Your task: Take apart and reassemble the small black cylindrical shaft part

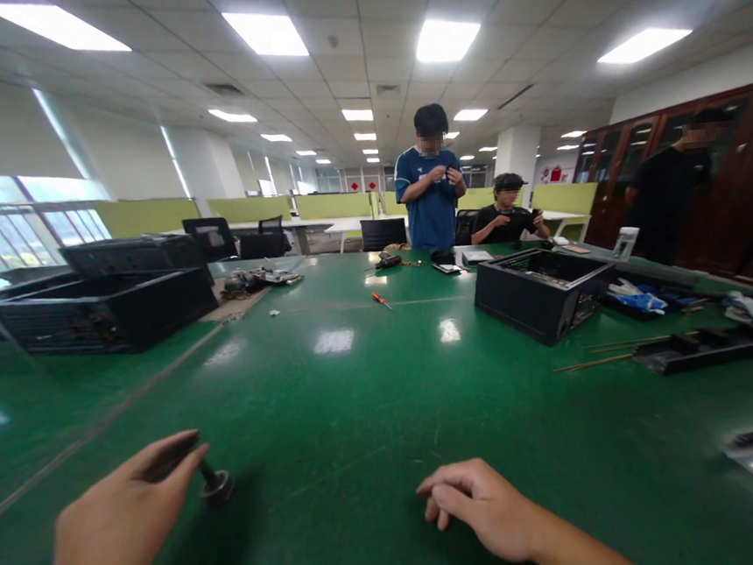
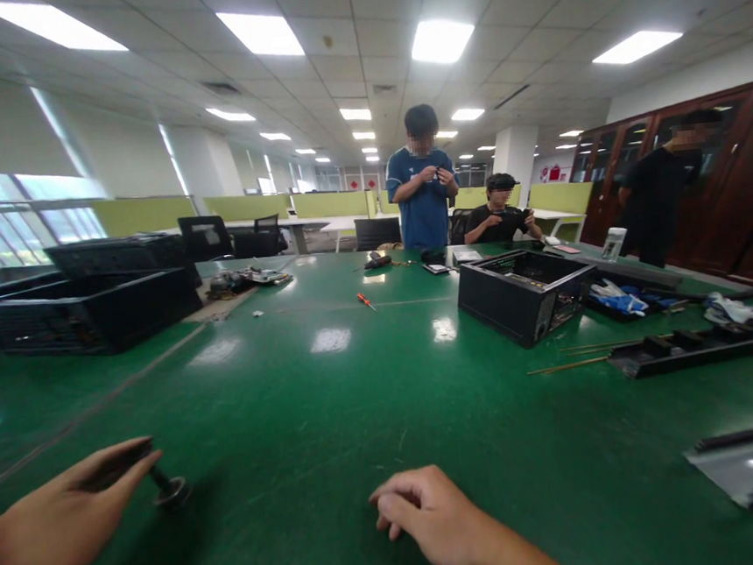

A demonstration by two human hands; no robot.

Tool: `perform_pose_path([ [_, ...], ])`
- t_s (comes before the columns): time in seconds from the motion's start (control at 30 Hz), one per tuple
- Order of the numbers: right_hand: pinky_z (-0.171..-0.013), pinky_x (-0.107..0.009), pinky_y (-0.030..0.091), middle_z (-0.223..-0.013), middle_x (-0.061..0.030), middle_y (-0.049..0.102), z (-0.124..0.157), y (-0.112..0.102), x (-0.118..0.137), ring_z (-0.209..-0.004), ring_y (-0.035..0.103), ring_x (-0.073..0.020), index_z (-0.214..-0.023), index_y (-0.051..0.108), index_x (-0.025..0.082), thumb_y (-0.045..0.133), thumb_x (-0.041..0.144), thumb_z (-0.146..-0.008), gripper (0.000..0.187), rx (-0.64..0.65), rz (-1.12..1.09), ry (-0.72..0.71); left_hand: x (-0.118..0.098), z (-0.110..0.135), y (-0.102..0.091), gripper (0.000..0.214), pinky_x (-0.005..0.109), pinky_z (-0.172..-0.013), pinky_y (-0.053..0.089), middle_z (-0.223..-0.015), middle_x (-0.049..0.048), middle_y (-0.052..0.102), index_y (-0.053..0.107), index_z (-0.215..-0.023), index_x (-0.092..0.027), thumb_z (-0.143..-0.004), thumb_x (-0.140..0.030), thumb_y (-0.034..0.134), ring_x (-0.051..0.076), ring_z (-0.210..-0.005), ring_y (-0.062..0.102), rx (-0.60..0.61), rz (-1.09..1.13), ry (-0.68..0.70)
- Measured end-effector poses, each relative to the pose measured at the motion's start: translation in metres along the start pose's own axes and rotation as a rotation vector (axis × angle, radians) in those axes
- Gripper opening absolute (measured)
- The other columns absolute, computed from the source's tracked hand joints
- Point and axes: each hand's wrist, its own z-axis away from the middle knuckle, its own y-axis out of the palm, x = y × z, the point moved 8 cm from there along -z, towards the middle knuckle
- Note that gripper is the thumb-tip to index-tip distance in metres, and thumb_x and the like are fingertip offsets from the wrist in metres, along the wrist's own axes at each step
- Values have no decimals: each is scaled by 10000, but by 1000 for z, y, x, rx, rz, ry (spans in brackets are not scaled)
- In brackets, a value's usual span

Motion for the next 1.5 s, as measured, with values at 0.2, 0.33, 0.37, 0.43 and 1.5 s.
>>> perform_pose_path([
  [0.2, -739, -299, 494, -871, -84, 737, 0, 1, -1, -745, 659, -177, -1120, 733, 131, 516, 482, -958, 444, 10, 8, 14, -17, 6, -2, 347, 290, -732, 541, -971, -69, 816, 770, -949, -300, -720, -532, 654, 239, -859, 743, 108, -40, -12],
  [0.33, -746, -296, 495, -872, -76, 736, 0, 2, -3, -753, 657, -174, -1122, 732, 138, 529, 450, -956, 406, 17, 13, 13, -32, 11, -7, 312, 303, -720, 557, -819, -72, 822, 777, -840, -293, -665, -524, 661, 259, -825, 753, 139, -27, 5],
  [0.37, -747, -297, 495, -872, -76, 737, 0, 1, -3, -752, 657, -174, -1121, 731, 139, 533, 441, -955, 398, 16, 17, 13, -35, 12, -8, 315, 302, -707, 559, -804, -74, 820, 776, -835, -291, -665, -527, 655, 260, -809, 754, 146, -27, 3],
  [0.43, -747, -299, 497, -875, -78, 740, 1, 1, -2, -750, 657, -175, -1118, 731, 136, 538, 424, -950, 385, 17, 24, 10, -35, 12, -10, 313, 295, -679, 556, -800, -74, 820, 774, -840, -290, -667, -518, 647, 260, -793, 753, 147, -32, -25],
  [1.5, -713, -287, 490, -989, -58, 683, 2, -19, -5, -752, 606, -149, -1357, 532, 162, 709, 227, -773, 614, -132, -14, 6, -156, 132, 71, 223, 342, -836, 591, -935, 42, 799, 774, -907, -227, -712, -302, 696, 264, -903, 746, 690, 567, 441],
])
